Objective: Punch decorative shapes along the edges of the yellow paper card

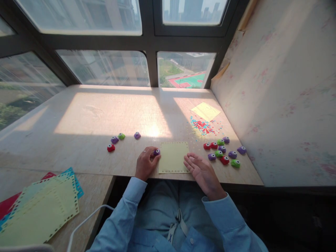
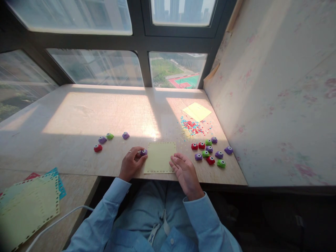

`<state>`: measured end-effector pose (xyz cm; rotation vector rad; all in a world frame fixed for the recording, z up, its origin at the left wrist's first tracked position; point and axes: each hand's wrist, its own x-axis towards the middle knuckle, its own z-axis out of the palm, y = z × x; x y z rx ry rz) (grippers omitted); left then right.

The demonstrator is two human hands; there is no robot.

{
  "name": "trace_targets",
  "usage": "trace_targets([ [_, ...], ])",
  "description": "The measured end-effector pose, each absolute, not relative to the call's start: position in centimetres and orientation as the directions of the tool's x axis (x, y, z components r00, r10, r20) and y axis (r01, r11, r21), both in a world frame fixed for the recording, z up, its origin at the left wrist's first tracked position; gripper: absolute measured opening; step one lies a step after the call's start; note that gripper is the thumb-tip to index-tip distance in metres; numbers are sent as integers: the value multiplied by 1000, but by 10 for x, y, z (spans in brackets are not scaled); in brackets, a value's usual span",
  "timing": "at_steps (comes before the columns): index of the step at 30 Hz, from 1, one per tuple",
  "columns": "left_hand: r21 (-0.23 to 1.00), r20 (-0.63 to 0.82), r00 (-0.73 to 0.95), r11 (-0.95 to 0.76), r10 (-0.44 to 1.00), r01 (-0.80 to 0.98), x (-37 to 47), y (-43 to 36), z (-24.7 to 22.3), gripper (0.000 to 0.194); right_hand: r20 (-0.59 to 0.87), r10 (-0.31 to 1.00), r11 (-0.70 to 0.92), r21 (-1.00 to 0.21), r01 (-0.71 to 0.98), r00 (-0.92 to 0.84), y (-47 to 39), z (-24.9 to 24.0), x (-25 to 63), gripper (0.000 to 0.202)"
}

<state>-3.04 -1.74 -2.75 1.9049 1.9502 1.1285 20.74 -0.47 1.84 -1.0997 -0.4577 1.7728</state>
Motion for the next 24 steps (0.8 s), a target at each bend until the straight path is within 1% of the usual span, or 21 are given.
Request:
trace_targets([
  [2,616,370,-153,-118,916,779,-30,-17,-28,20,-486,858,-489,-674,-554,-166,-6,19,203,37],
  [3,612,371,-149,-120,917,782,-30,-17,-27,21,-490,856,-494,-676,-547,-168,-7,19,200,37],
  [5,605,369,-133,-129,920,786,-30,-17,-27,22,-483,868,-472,-732,-491,-115,-9,18,194,41],
  [8,598,361,-109,-140,926,789,-30,-17,-27,25,-440,897,-406,-854,-326,35,-11,16,189,58],
  [10,596,357,-103,-141,929,790,-30,-16,-27,26,-420,903,-389,-886,-251,85,-12,16,191,66],
  [11,595,356,-102,-141,929,792,-31,-16,-27,27,-419,904,-389,-889,-242,85,-11,17,193,67],
  [15,589,358,-102,-140,928,796,-30,-16,-25,26,-445,895,-429,-840,-332,-29,-12,23,196,60],
  [17,587,361,-101,-142,927,797,-29,-16,-24,26,-455,886,-454,-812,-366,-90,-15,25,192,59],
  [20,583,368,-99,-147,925,799,-29,-16,-24,24,-437,888,-459,-812,-361,-145,-22,24,179,68],
  [24,581,371,-99,-147,923,801,-29,-16,-24,24,-408,889,-453,-848,-274,-207,-28,15,166,85],
])
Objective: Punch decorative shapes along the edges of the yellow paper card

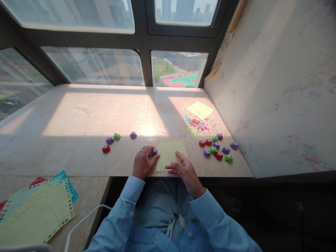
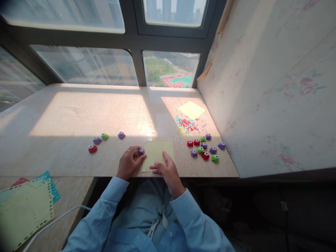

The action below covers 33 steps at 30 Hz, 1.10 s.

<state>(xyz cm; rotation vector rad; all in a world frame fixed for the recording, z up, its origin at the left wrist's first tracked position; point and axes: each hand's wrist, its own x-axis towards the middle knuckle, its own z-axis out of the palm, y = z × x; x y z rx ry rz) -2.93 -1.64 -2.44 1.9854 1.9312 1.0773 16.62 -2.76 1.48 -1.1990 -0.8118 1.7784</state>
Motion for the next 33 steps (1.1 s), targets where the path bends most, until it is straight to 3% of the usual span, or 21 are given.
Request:
trace_targets([
  [5,579,365,-101,-141,925,803,-29,-16,-26,25,-359,932,-359,-933,11,-39,-22,10,176,93],
  [7,582,364,-100,-142,926,801,-29,-16,-26,25,-378,926,-378,-925,46,-2,-19,13,182,90],
  [12,584,366,-100,-145,925,799,-30,-16,-26,25,-427,901,-430,-902,-32,-75,-22,20,180,86],
  [15,583,365,-104,-140,925,800,-29,-16,-25,25,-436,896,-444,-876,-186,-88,-23,22,178,75],
  [20,586,356,-105,-135,928,799,-28,-17,-23,26,-527,835,-534,-707,-463,-157,-5,21,191,37],
  [24,588,354,-107,-132,929,798,-28,-17,-22,25,-544,724,-690,-571,-445,-423,13,23,197,17],
  [28,573,362,-106,-131,926,809,-28,-17,-22,20,-574,568,-822,-430,-373,-590,20,24,182,19],
  [30,567,368,-105,-133,924,813,-28,-17,-22,20,-573,550,-829,-459,-318,-607,22,23,172,24],
  [33,574,370,-103,-140,923,807,-28,-17,-21,25,-558,666,-711,-676,-193,-495,27,21,164,33],
])
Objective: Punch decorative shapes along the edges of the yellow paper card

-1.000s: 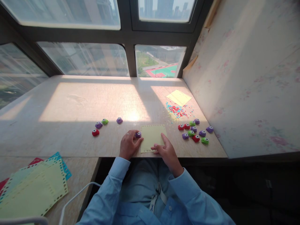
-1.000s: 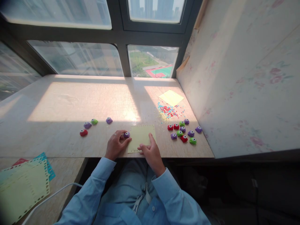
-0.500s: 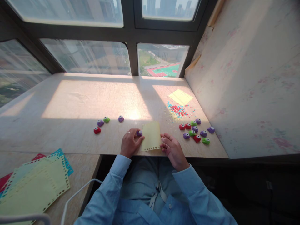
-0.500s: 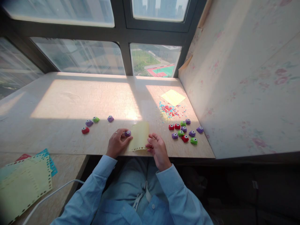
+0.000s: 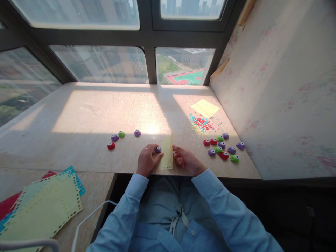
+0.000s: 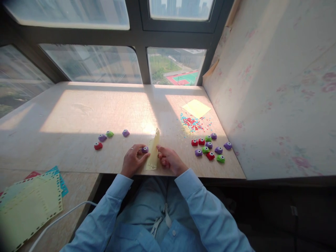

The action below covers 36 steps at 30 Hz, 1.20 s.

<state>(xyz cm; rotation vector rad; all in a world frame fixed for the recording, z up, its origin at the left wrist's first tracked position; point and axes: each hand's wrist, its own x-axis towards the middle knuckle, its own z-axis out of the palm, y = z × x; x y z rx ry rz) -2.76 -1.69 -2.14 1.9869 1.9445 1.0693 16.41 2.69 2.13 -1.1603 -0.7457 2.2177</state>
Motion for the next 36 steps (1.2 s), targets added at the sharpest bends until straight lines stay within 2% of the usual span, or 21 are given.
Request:
trace_targets([
  [3,589,358,-106,-137,928,796,-28,-17,-21,26,-467,816,-523,-848,-89,-341,34,23,172,45],
  [5,594,350,-107,-133,930,793,-28,-17,-22,25,-432,845,-478,-874,-84,-316,39,26,185,55],
  [8,594,350,-102,-136,931,793,-28,-18,-23,25,-424,812,-501,-858,-109,-401,48,30,204,65],
  [10,593,360,-99,-146,928,792,-29,-18,-24,22,-434,796,-508,-858,-74,-422,53,29,214,60],
  [12,591,370,-103,-148,923,793,-29,-18,-24,19,-446,803,-482,-876,8,-396,56,24,219,44],
  [14,584,371,-116,-135,921,800,-29,-18,-24,17,-431,833,-425,-900,96,-347,58,16,223,29],
  [16,581,369,-125,-123,921,805,-29,-18,-25,18,-381,874,-351,-924,152,-300,58,8,225,23],
  [21,632,383,-126,-160,915,759,-32,-15,-31,23,-273,929,-229,-954,192,-248,53,1,234,29],
  [28,660,323,-214,-57,922,749,-36,-13,-37,28,-317,893,-255,-941,222,-319,46,-2,236,31],
  [36,653,299,-226,-26,927,757,-34,-14,-34,29,-342,874,-286,-937,202,-346,50,-9,236,34],
])
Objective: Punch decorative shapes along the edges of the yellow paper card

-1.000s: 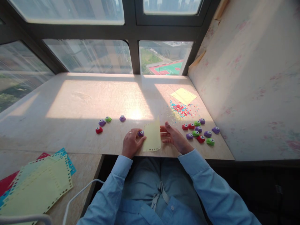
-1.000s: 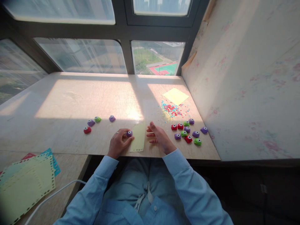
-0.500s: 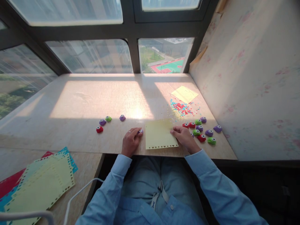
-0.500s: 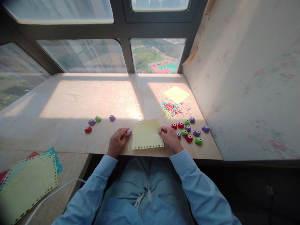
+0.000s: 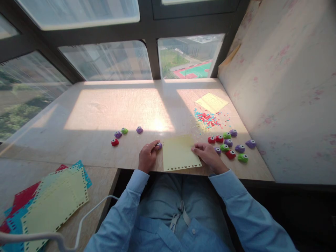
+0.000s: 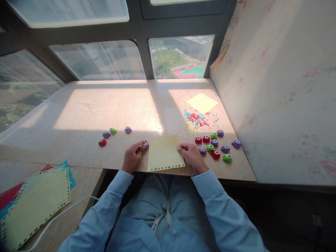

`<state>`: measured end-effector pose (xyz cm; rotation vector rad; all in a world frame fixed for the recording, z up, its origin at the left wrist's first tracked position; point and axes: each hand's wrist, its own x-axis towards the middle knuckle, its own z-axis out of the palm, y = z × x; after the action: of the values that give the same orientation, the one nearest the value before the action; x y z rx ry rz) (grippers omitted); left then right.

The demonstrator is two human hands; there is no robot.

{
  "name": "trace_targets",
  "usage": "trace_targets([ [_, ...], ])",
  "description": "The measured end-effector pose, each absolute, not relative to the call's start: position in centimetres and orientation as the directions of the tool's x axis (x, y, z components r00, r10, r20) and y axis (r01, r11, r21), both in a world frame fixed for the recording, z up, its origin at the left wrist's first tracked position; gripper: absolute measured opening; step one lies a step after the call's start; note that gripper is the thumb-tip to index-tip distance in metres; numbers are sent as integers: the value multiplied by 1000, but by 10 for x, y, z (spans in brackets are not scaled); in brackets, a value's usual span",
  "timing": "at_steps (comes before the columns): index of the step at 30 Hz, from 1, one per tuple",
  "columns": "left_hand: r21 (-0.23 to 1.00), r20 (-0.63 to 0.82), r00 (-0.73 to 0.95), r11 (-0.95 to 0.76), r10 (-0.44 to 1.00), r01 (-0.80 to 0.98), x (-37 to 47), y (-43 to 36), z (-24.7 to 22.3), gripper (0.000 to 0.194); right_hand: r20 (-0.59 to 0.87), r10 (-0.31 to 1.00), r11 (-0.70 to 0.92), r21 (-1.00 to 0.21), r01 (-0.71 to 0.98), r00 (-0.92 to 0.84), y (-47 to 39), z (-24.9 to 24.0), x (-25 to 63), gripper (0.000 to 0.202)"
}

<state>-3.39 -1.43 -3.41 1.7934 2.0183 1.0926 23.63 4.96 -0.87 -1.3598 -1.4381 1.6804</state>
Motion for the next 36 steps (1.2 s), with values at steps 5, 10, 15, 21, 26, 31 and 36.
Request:
trace_targets([
  [5,642,303,-226,-23,926,767,-34,-14,-35,29,-356,872,-300,-931,208,-336,49,-7,236,32],
  [10,642,308,-231,-22,923,766,-34,-14,-37,29,-365,875,-314,-928,201,-319,48,-7,237,32],
  [15,639,318,-221,-36,922,768,-34,-14,-36,28,-375,867,-321,-924,208,-328,48,-4,234,31],
  [21,642,359,-195,-90,913,761,-33,-14,-36,26,-377,870,-326,-923,203,-317,47,-1,231,30],
  [26,636,382,-176,-120,907,762,-34,-13,-36,25,-392,869,-349,-918,188,-303,46,0,232,31],
  [31,631,396,-164,-138,903,764,-33,-13,-36,24,-391,870,-347,-918,191,-301,46,0,232,32],
  [36,631,393,-168,-132,904,764,-33,-13,-35,24,-397,867,-356,-916,185,-301,46,0,233,32],
])
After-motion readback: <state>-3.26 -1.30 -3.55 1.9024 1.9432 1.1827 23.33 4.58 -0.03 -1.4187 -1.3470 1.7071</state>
